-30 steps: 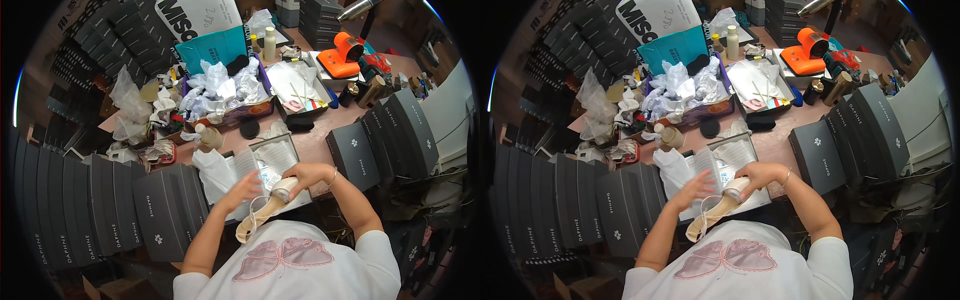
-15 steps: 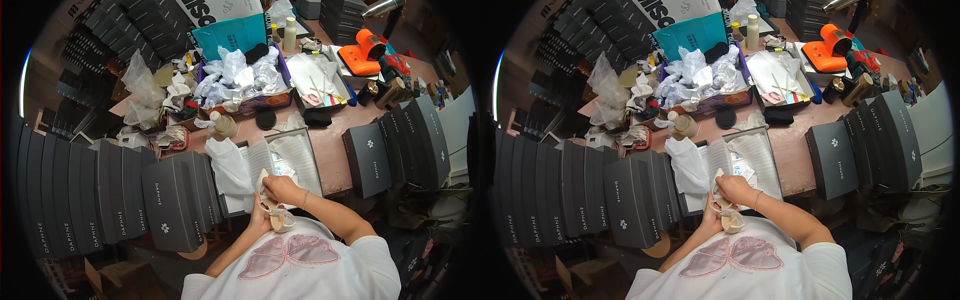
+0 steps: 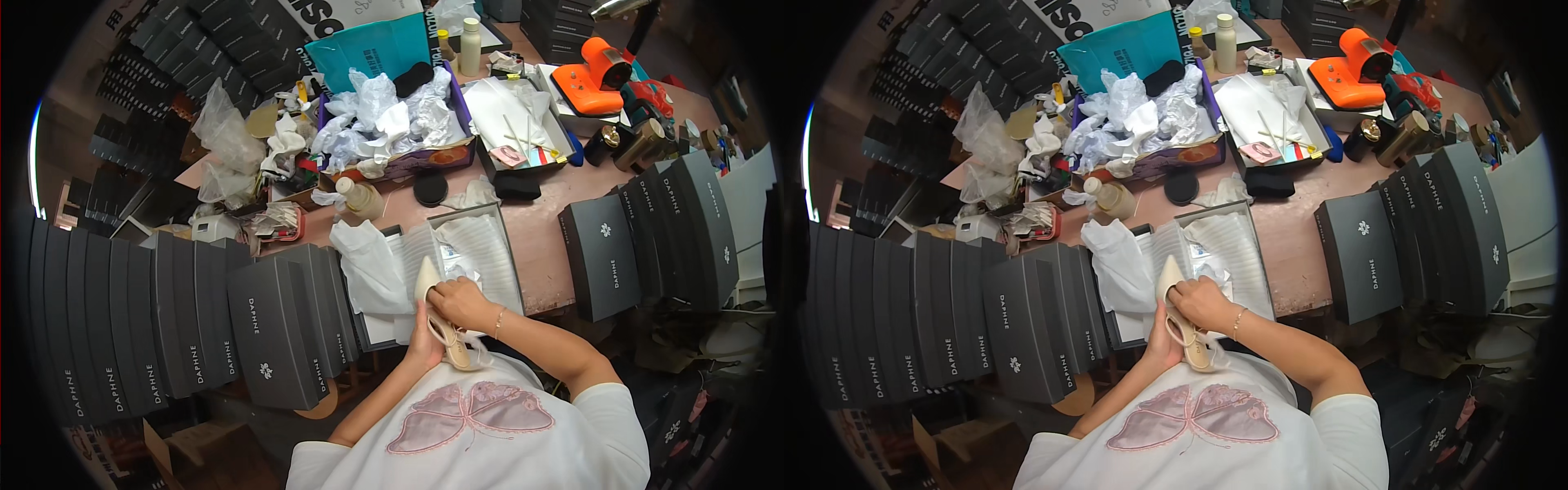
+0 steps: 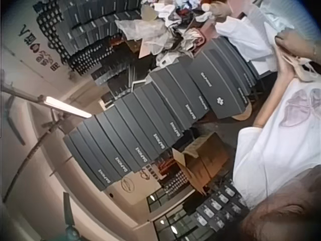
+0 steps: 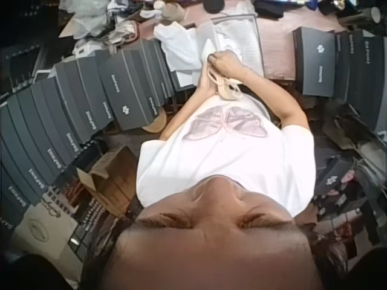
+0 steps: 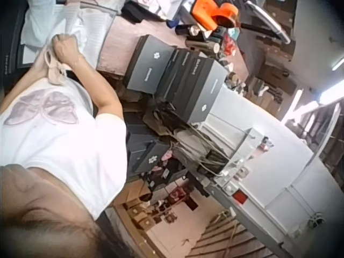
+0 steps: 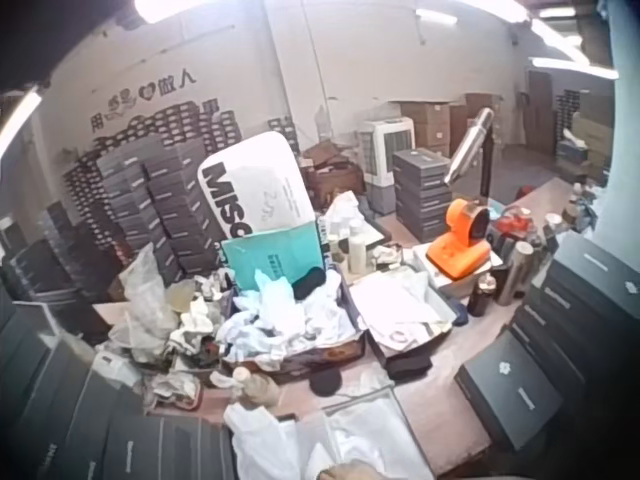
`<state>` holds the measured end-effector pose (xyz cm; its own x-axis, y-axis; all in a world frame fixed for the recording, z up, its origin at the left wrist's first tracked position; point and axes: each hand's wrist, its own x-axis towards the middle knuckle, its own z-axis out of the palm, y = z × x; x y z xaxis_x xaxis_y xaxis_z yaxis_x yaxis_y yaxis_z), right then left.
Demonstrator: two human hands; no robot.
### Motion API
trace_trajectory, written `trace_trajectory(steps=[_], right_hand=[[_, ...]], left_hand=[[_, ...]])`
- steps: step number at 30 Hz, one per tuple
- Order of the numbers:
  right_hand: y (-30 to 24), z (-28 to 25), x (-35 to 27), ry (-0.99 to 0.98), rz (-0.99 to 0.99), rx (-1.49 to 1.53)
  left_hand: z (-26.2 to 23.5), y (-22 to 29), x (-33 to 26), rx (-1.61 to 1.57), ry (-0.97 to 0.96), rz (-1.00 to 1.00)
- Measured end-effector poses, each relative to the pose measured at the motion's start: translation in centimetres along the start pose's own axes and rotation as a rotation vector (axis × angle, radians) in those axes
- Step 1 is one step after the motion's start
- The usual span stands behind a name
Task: Inspecting, wrapping with tissue paper, and placing pairs of shoes into branded boxes.
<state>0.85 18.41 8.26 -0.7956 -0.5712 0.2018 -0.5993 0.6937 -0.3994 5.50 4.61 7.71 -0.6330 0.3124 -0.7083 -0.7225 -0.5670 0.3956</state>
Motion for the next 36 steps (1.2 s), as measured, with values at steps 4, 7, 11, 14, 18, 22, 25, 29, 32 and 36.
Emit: trace_trajectory(steps=[4,7,11,14,18,22,25,29,32,36], right_hand=[[0.0,0.8,-1.1,-0.042,-0.034,0.047],[-0.2,-2.7,-4.1,0.117,0.146,0.099],[2.3,-3.7,-3.0,0.091,0.384,0.181],[-2.5,-3.5,-0.8,-0.07,0.226,0.681],[-2.5,3.3,1.5,-0.178,0.323,0.5],[-2.9,2.9,2.7,-0.271,0.608,0.83],[-5.1,-1.0,1.6,-0.314,0.397,0.695],[-7.3,2.2,1.8,-0.107,0.425,0.704],[-6.2,1.8,2.1,-0.311,0.363,0.696],[-6.1,-2.1,-0.2,-0.406,0.278,0.827]], left_hand=[[-0.6,0.6,-0.6,-0.048,-0.127,0.016],[-2.3,0.7,0.8,-0.12,0.098,-0.011],[-2.9,1.1,0.5,-0.07,0.067,-0.053],[-1.5,0.7,0.2,-0.082,-0.006,0.026],[-0.8,-0.3,-0.2,-0.037,-0.064,0.091],[-0.9,0.6,-0.5,-0.031,-0.041,0.073],[-2.9,5.0,1.5,-0.117,-0.234,-0.096],[-2.2,7.4,2.7,0.219,0.11,0.167],[-1.4,7.5,1.7,0.3,0.109,0.227],[-0.4,7.3,0.4,0.347,0.029,0.214]])
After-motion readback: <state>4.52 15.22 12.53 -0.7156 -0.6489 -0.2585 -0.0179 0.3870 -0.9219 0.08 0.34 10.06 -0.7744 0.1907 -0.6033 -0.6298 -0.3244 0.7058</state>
